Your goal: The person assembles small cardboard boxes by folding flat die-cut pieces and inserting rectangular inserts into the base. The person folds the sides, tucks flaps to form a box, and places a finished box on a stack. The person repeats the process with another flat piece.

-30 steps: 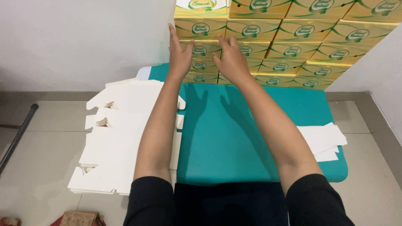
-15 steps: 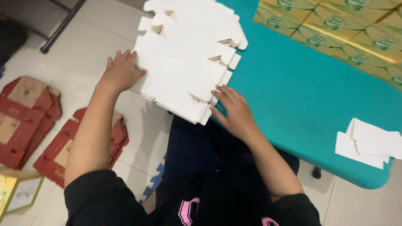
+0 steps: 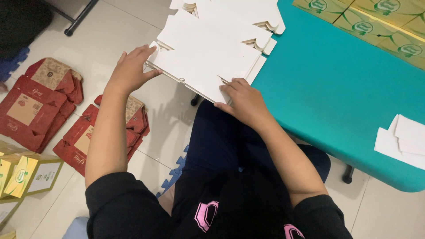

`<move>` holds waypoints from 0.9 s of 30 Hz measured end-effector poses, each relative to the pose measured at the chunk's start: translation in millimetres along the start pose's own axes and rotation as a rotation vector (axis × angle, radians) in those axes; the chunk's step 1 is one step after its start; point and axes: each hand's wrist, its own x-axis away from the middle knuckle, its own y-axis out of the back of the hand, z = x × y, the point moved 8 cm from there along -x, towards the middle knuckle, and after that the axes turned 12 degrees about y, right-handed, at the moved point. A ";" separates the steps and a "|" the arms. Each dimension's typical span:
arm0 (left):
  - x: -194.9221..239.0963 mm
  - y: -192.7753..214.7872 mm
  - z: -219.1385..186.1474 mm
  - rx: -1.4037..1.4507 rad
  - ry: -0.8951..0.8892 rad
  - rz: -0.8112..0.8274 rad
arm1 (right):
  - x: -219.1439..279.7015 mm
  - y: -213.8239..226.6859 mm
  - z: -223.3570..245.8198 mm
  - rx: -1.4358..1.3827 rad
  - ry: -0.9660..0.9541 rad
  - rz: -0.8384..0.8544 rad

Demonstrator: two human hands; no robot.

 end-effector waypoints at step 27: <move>-30.8 -2.4 13.3 -0.097 -0.236 -0.227 | -18.9 12.9 -2.5 -0.208 -0.029 0.092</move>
